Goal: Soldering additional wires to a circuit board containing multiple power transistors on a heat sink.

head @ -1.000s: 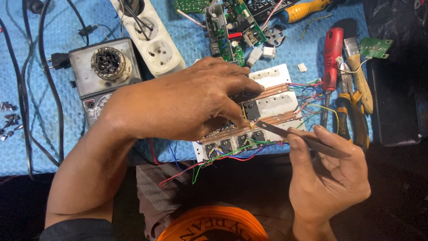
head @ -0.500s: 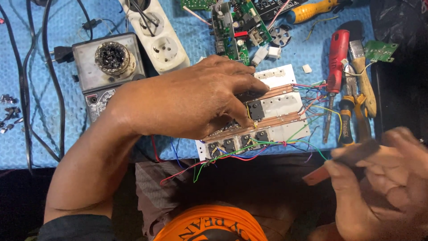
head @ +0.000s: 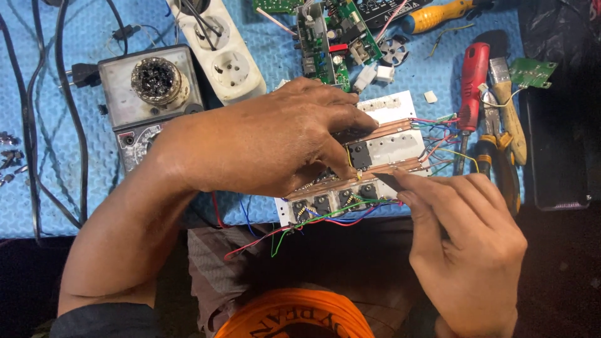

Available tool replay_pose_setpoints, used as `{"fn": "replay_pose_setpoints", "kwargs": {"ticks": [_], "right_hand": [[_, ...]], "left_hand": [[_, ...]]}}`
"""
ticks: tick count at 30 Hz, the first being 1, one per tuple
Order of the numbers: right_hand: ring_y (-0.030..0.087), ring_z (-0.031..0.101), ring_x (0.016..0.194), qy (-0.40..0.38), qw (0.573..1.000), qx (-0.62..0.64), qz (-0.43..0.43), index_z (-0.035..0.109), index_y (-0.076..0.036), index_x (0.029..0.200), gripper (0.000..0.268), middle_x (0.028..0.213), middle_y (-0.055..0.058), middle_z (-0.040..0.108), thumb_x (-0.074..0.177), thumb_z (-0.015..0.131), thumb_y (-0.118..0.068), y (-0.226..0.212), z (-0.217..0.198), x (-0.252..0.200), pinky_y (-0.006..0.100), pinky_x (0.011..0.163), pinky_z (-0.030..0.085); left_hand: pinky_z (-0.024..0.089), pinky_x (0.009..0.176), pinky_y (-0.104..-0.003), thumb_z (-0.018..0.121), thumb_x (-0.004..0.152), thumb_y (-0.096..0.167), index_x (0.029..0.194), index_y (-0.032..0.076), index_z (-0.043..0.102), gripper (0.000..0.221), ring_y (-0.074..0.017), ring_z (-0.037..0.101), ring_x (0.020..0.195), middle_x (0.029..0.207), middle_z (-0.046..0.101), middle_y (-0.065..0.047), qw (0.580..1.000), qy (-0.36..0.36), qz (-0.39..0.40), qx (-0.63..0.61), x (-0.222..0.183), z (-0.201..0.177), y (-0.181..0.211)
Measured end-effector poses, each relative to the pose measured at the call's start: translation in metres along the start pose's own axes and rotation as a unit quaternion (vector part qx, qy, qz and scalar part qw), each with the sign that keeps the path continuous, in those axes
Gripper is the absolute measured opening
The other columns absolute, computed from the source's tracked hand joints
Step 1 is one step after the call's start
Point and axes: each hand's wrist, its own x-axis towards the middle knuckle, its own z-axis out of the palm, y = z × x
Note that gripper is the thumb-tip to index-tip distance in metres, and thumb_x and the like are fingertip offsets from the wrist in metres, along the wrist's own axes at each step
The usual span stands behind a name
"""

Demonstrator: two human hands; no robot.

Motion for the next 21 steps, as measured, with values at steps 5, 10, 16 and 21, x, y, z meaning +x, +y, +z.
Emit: {"fn": "replay_pose_setpoints", "kwargs": {"ticks": [5,10,16,21], "right_hand": [[0.03,0.061,0.084,-0.005,1.0,-0.006,-0.007,0.076,0.004,0.108,0.017,0.094,0.013,0.071,0.101,0.064,0.015,0.0018,0.0044,0.0005,0.041,0.084,0.048],[0.031,0.06,0.083,-0.007,1.0,-0.008,-0.01,0.076,0.002,0.109,0.024,0.094,0.013,0.07,0.098,0.062,0.02,0.0031,0.008,0.0002,0.042,0.083,0.047],[0.032,0.058,0.082,-0.011,1.0,-0.012,-0.011,0.076,0.002,0.11,0.023,0.095,0.013,0.069,0.099,0.062,0.017,0.0035,0.0079,0.0004,0.043,0.082,0.045],[0.03,0.059,0.082,-0.009,1.0,-0.011,-0.005,0.077,0.001,0.11,0.027,0.093,0.012,0.068,0.098,0.061,0.019,0.0014,0.0072,0.0001,0.042,0.082,0.047]], "left_hand": [[0.039,0.091,-0.06,0.075,0.087,0.014,0.099,0.019,0.082,0.015,-0.0409,0.052,0.121,0.134,0.061,-0.018,1.0,0.0,0.001,0.002,-0.0007,0.0005,-0.0007],[0.041,0.087,-0.058,0.073,0.091,0.016,0.099,0.019,0.082,0.012,-0.0403,0.054,0.116,0.131,0.062,-0.017,1.0,0.012,0.012,0.006,-0.0004,0.0013,-0.0009],[0.041,0.087,-0.057,0.073,0.089,0.015,0.1,0.019,0.082,0.014,-0.0397,0.055,0.113,0.128,0.063,-0.016,1.0,0.015,0.015,0.01,0.0004,0.0,0.0],[0.041,0.087,-0.058,0.075,0.089,0.016,0.101,0.018,0.083,0.014,-0.0405,0.054,0.115,0.13,0.063,-0.017,1.0,0.013,0.014,0.006,-0.0001,0.001,-0.0011]]}}
